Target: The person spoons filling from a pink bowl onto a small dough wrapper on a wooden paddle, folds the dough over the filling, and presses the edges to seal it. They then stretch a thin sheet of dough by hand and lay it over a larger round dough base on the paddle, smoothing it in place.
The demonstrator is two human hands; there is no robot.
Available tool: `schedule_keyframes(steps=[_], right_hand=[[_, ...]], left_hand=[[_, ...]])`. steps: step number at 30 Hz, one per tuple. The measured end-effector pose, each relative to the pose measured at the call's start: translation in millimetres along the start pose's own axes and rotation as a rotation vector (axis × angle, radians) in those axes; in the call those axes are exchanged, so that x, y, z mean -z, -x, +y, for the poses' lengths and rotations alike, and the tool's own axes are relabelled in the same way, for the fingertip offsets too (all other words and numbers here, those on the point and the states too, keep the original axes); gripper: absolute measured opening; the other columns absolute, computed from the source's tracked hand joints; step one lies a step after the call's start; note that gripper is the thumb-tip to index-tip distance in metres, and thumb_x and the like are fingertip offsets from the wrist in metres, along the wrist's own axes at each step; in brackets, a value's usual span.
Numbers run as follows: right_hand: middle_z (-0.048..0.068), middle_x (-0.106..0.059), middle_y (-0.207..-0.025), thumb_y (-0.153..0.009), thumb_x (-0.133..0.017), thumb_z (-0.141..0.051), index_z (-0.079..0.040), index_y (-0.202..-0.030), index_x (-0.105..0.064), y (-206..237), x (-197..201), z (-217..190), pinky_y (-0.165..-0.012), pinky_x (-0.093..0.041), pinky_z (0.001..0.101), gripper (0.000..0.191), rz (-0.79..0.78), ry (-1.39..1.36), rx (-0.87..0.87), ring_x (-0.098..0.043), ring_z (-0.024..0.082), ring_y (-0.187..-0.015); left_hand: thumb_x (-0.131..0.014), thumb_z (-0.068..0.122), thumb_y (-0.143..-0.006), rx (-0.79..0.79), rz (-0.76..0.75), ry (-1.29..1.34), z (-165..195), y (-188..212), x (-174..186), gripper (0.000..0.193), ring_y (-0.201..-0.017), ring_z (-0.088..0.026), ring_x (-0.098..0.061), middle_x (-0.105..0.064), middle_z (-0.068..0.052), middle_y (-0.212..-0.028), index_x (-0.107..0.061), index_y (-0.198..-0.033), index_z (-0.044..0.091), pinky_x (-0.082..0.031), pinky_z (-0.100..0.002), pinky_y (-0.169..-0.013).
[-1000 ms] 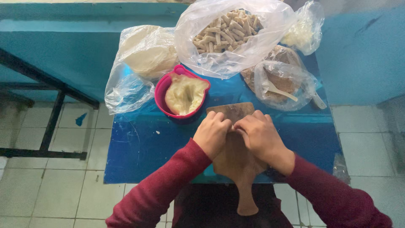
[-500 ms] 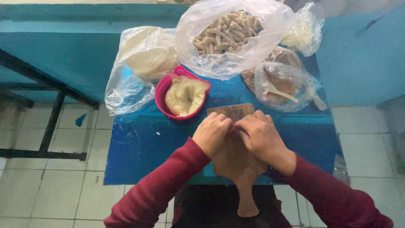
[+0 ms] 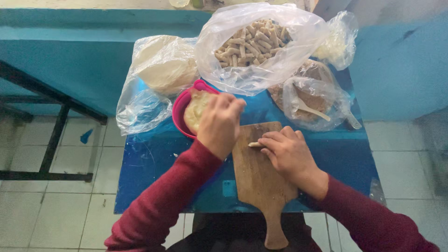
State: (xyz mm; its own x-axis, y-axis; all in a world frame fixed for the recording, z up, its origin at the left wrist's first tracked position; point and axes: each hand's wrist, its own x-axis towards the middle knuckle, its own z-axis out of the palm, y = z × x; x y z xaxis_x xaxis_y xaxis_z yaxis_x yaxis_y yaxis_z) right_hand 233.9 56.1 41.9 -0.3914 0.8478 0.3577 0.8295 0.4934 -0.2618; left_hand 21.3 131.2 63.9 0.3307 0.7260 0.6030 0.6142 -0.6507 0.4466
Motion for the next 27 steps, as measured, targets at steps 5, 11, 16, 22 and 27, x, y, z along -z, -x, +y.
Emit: schedule_keyframes(steps=[5,11,16,22,27], right_hand=[[0.001,-0.072,-0.104,-0.079,-0.075,-0.026,-0.016,-0.092,-0.075,-16.6,0.6,5.0,-0.081,-0.045,0.0433,0.017,-0.073,-0.004,-0.038,-0.058,0.027,-0.094],[0.01,-0.075,-0.088,-0.089,-0.074,-0.035,-0.013,-0.095,-0.077,-81.4,37.1,31.3,-0.077,-0.054,0.0434,0.024,-0.303,-0.09,-0.182,-0.07,0.032,-0.086],[0.02,-0.072,-0.101,-0.098,-0.065,-0.02,-0.004,-0.122,-0.07,-169.5,53.8,73.9,-0.078,-0.054,0.0442,0.029,0.173,-0.183,-0.155,-0.07,0.038,-0.091],[0.016,-0.075,-0.11,-0.083,-0.06,-0.005,-0.012,-0.11,-0.079,-222.8,-4.5,99.6,-0.09,-0.054,0.0436,0.034,-0.407,-0.054,-0.146,-0.07,0.034,-0.102],[0.02,-0.07,-0.117,-0.078,-0.062,-0.003,-0.014,-0.129,-0.068,-240.2,-7.4,116.8,-0.087,-0.052,0.044,0.052,-0.385,-0.081,-0.085,-0.068,0.036,-0.102]], left_hand=[[-0.087,0.017,-0.076,0.098,0.279,-0.162,-46.7,-63.6,5.8,0.067,-0.124,-0.044,-0.046,-0.047,-0.023,-0.134,-0.049,-0.131,0.006,-0.039,-0.054,-0.105],[-0.094,0.017,-0.062,0.251,0.41,-0.054,-82.8,-113.5,-23.4,0.089,-0.118,-0.053,-0.044,-0.039,-0.032,-0.136,-0.034,-0.127,0.011,-0.046,-0.057,-0.09],[-0.072,-0.001,-0.083,0.316,0.306,0.038,-89.3,-139.2,-38.1,0.064,-0.104,-0.045,-0.061,-0.05,-0.02,-0.123,-0.036,-0.134,0.013,-0.051,-0.054,-0.084],[-0.063,-0.005,-0.083,0.108,0.332,0.02,-68.5,-126.2,-31.9,0.052,-0.105,-0.045,-0.058,-0.048,-0.021,-0.12,-0.044,-0.129,0.008,-0.05,-0.054,-0.085],[-0.061,-0.007,-0.086,0.066,0.327,0.02,-62.8,-101.5,-22.7,0.048,-0.109,-0.044,-0.056,-0.046,-0.021,-0.122,-0.044,-0.129,0.004,-0.049,-0.053,-0.09]])
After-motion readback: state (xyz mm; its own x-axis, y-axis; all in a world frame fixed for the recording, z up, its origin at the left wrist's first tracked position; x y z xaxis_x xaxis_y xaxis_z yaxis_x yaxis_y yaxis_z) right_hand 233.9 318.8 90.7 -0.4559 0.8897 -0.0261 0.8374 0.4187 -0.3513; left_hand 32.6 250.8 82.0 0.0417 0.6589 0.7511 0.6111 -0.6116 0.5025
